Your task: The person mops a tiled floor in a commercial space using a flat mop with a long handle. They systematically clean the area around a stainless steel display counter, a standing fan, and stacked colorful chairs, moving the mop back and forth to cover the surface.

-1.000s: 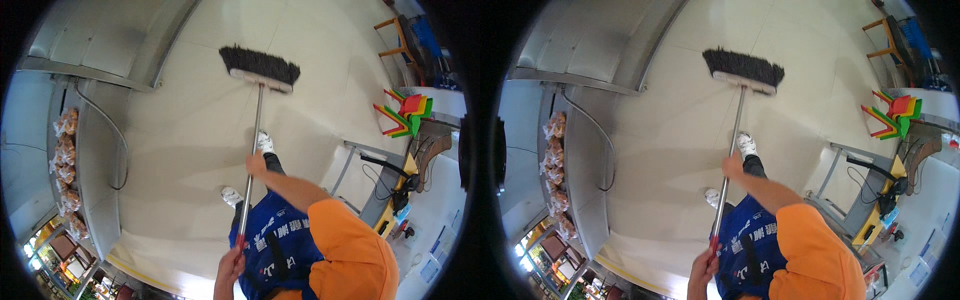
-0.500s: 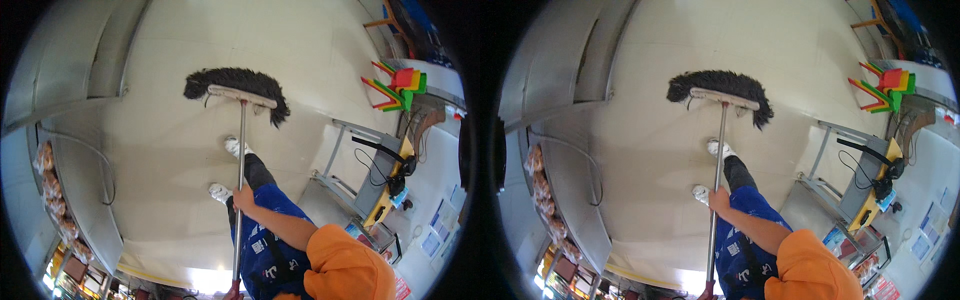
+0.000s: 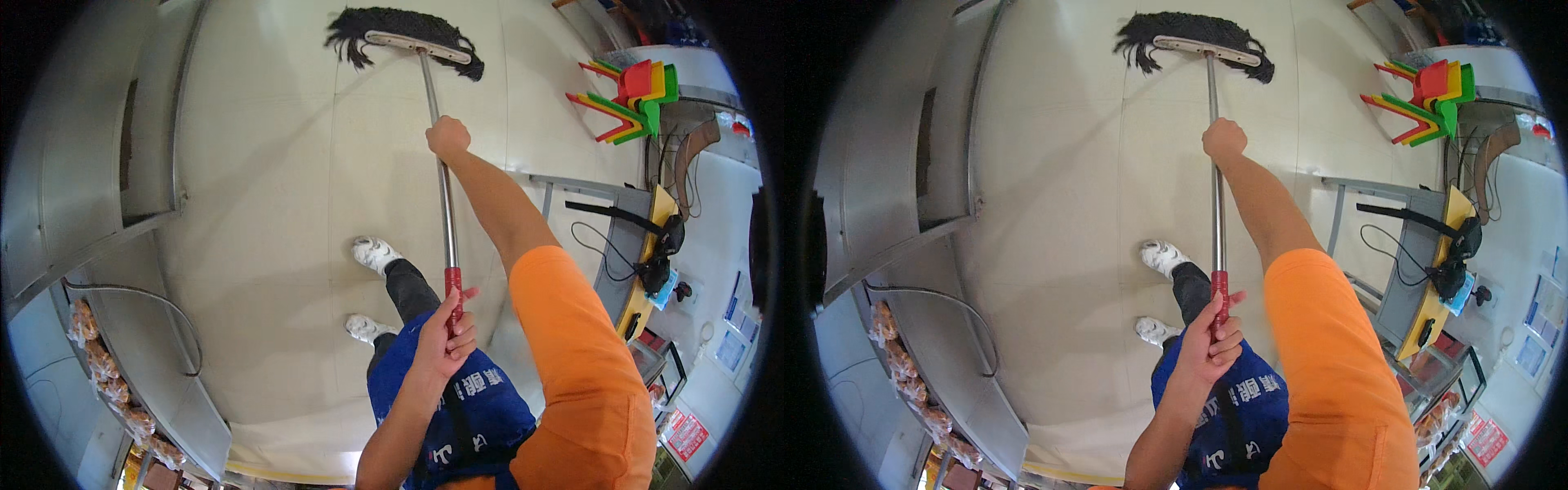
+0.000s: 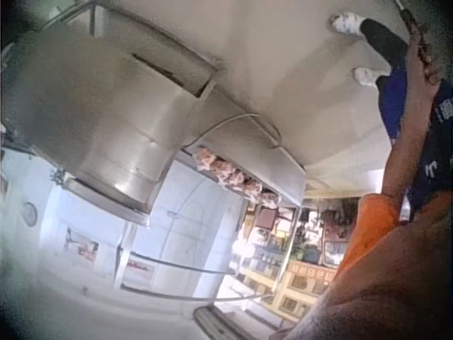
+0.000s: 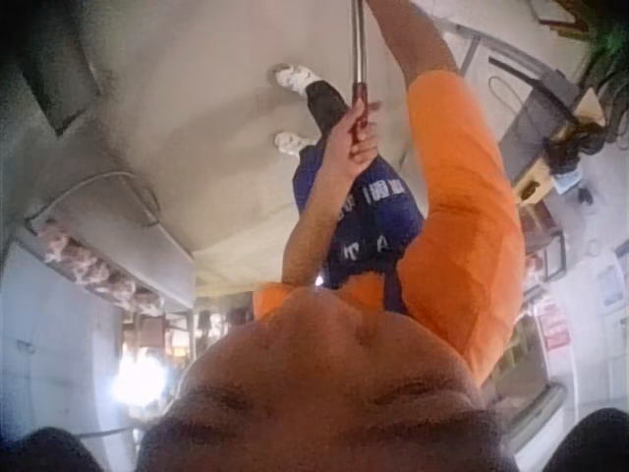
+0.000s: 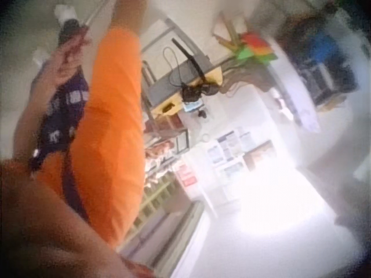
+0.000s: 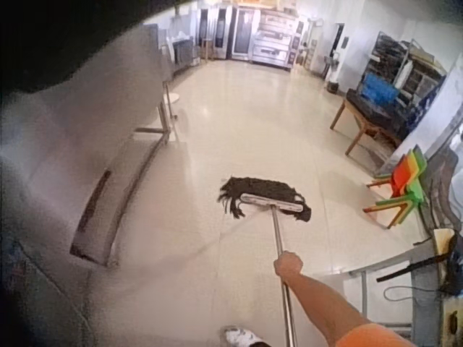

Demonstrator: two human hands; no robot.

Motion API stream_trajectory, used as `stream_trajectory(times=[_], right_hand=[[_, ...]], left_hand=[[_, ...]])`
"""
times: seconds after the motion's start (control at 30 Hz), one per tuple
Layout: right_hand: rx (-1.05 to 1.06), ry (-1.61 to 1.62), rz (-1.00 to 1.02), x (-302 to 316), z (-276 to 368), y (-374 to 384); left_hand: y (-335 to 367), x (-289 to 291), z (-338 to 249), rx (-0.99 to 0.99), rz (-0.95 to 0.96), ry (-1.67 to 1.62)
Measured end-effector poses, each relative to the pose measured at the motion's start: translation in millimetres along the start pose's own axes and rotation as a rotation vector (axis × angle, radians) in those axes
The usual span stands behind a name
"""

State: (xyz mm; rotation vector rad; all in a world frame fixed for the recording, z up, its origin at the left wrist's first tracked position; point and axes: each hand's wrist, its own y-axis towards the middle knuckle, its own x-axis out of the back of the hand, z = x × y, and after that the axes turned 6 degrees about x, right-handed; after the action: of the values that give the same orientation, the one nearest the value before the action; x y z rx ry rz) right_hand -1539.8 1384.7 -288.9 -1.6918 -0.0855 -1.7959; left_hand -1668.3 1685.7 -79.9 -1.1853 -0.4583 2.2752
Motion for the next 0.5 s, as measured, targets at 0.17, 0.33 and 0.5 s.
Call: stream_trajectory(times=[0.17, 0.33, 0.5], right_hand=[[-0.087, 0.036, 0.047, -51, -61, -92], [-0.241, 0.467, 0.177, -124, -95, -267], [-0.563, 0.995, 0.394, -132, -76, -445]], left_hand=[[-56, 77, 48, 0.001, -0.205, 0.013], [-207, 136, 94, 0.073, -0.410, 0.042], [-352, 97, 167, -0.024, -0.680, 0.273]])
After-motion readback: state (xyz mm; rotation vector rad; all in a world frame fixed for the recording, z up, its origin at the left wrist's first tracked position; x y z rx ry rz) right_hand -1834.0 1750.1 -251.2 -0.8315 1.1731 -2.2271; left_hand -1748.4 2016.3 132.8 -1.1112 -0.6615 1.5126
